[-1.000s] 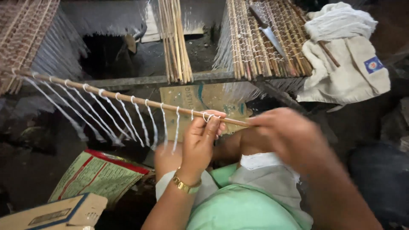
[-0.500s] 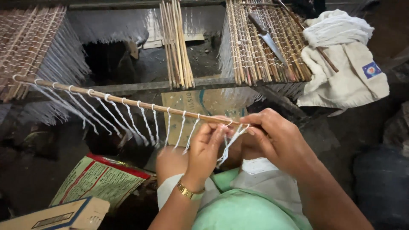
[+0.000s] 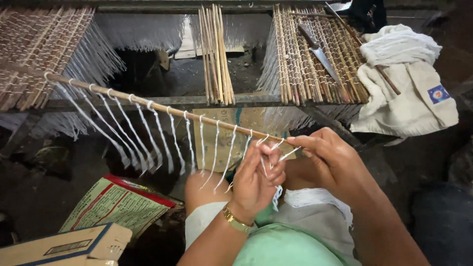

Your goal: The person sits on the floor and repeatedly ties white threads onto a wooden stick using both hands. They pull the threads taut, form loops, and secure them along the stick's length. The person occasionally adjusts the stick and the bundle of threads while continuing the tying process.

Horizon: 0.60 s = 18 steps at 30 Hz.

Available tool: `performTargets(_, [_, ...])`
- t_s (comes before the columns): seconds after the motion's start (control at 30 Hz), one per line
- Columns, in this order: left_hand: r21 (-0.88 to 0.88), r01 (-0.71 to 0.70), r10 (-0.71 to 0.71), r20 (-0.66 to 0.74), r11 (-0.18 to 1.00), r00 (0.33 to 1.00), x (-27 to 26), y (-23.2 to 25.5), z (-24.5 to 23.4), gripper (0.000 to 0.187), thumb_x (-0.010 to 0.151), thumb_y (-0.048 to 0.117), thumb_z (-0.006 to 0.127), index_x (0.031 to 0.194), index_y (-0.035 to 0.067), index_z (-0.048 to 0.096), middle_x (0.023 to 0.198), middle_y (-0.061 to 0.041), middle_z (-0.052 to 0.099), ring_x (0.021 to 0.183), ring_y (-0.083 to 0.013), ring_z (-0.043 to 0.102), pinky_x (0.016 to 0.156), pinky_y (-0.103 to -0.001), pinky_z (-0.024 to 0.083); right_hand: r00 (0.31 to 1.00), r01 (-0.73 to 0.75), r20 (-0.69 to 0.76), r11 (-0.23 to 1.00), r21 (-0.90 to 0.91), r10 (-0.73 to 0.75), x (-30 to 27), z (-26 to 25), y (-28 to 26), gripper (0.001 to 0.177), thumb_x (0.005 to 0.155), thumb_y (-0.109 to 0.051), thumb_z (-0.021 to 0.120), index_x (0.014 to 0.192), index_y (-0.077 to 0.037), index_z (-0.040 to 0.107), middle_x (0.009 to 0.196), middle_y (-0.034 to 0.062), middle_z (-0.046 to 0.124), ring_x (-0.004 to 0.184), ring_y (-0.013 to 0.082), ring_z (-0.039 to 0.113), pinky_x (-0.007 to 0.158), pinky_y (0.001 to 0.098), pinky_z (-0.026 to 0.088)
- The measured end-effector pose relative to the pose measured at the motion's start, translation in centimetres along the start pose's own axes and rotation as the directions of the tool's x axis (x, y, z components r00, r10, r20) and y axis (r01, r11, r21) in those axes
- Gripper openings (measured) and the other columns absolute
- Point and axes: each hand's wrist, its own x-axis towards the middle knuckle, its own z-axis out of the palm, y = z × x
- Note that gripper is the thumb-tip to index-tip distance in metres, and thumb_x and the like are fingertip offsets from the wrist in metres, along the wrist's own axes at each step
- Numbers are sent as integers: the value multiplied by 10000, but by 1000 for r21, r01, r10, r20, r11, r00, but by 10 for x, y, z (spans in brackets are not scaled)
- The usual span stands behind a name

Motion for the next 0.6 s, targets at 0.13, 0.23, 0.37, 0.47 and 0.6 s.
performTargets(0.13, [202, 111, -120, 36, 973, 992, -7, -5, -14, 248, 1103, 312, 442, 966, 127, 533, 826, -20, 484, 611, -85, 424, 496, -177, 341, 998, -67, 1, 989, -129, 67, 6, -18, -3, 353, 1014, -108, 542, 1303, -224, 708, 924, 89, 611, 826, 291, 647, 747, 415, 522])
performTargets(0.23, [218, 234, -221, -84, 947, 972, -36, -17, -80, 249, 1084, 314, 507, 917, 137, 559, 775, 42, 514, 586, -49, 419, 483, -170, 342, 991, -121, 9, 942, -313, 130, 16, -47, 1, 415, 986, -72, 555, 1308, -290, 699, 925, 57, 610, 771, 223, 578, 671, 355, 449])
performTargets(0.37, [591, 398, -262, -305, 702, 916, -64, 5, -137, 286, 1043, 368, 586, 901, 120, 563, 698, 10, 481, 562, -86, 389, 510, -224, 299, 955, -253, 15, 838, -484, 297, 32, -85, -19, 709, 902, 40, 569, 1492, -352, 584, 937, 92, 549, 737, 224, 480, 595, 330, 433])
performTargets(0.47, [926, 298, -370, -200, 230, 907, -52, 63, -116, 101, 985, 224, 707, 1012, 129, 689, 866, 39, 638, 757, -37, 539, 649, -193, 434, 994, -52, 51, 831, -553, 96, 29, -104, 4, 755, 917, 71, 512, 1528, -367, 582, 867, 82, 512, 768, 278, 499, 633, 413, 401])
performTargets(0.6, [974, 210, 282, -224, 80, 933, -13, 174, 31, 284, 952, 245, 620, 764, 115, 788, 811, -22, 811, 774, -139, 726, 782, -299, 545, 998, -37, 28, 872, -488, 58, 14, -121, 55, 582, 891, 54, 542, 1401, -188, 685, 1054, 170, 661, 967, 361, 610, 780, 464, 443])
